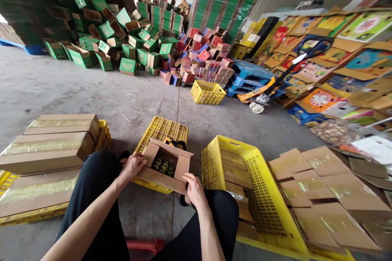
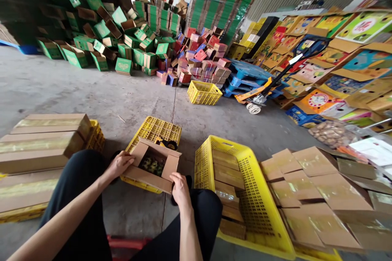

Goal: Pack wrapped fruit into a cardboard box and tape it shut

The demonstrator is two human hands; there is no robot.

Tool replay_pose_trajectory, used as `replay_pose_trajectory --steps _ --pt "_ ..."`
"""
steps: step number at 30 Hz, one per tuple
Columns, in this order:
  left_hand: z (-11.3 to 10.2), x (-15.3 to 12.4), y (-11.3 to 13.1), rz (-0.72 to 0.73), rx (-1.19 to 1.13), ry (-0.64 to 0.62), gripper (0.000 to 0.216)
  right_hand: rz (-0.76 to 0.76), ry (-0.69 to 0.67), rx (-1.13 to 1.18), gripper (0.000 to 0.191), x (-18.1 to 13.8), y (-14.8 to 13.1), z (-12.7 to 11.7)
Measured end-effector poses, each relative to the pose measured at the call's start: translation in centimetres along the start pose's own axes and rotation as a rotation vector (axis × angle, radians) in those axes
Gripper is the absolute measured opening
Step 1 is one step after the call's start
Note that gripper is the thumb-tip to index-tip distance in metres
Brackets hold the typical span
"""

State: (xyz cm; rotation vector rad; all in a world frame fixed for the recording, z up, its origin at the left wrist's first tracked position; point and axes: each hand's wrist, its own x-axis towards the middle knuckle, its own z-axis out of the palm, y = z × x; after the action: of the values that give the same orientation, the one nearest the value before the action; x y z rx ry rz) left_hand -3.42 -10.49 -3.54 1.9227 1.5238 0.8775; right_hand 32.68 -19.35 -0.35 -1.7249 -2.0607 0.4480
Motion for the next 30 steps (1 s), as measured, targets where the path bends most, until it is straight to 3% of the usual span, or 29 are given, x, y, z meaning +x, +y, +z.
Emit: replay_pose_trajectory --steps 5,9,17,22,26,30 --pt "-0.6 0.1 0.1 -0.130 -0.058 -0.026 0.056 0.051 -0.154 0.083 0.075 -0.4 0.1 -1.5" --pt "-1.1 0.2 0.0 -0.221 -0.080 -0.035 0.057 0.068 -0.197 0.128 0.073 -0.4 -0.1 -1.9" --pt "-2.0 0.0 0.4 -0.391 -0.195 -0.049 0.060 0.059 -0.176 0.169 0.051 -0.4 -0.5 -2.1" --pt "-3.1 -0.2 2.0 -0.493 -0.370 -0.096 0.073 0.106 -0.163 0.235 0.036 -0.4 -1.1 -2.4" --pt "-4.2 -0.1 3.9 -0.663 -0.622 -0.119 0.081 0.165 -0.152 0.358 0.036 -0.3 -1.5 -2.4" --pt "-4.7 -0.3 4.8 -0.684 -0.639 -0.135 0.081 0.179 -0.099 0.343 0.032 0.0 -1.5 -2.0"
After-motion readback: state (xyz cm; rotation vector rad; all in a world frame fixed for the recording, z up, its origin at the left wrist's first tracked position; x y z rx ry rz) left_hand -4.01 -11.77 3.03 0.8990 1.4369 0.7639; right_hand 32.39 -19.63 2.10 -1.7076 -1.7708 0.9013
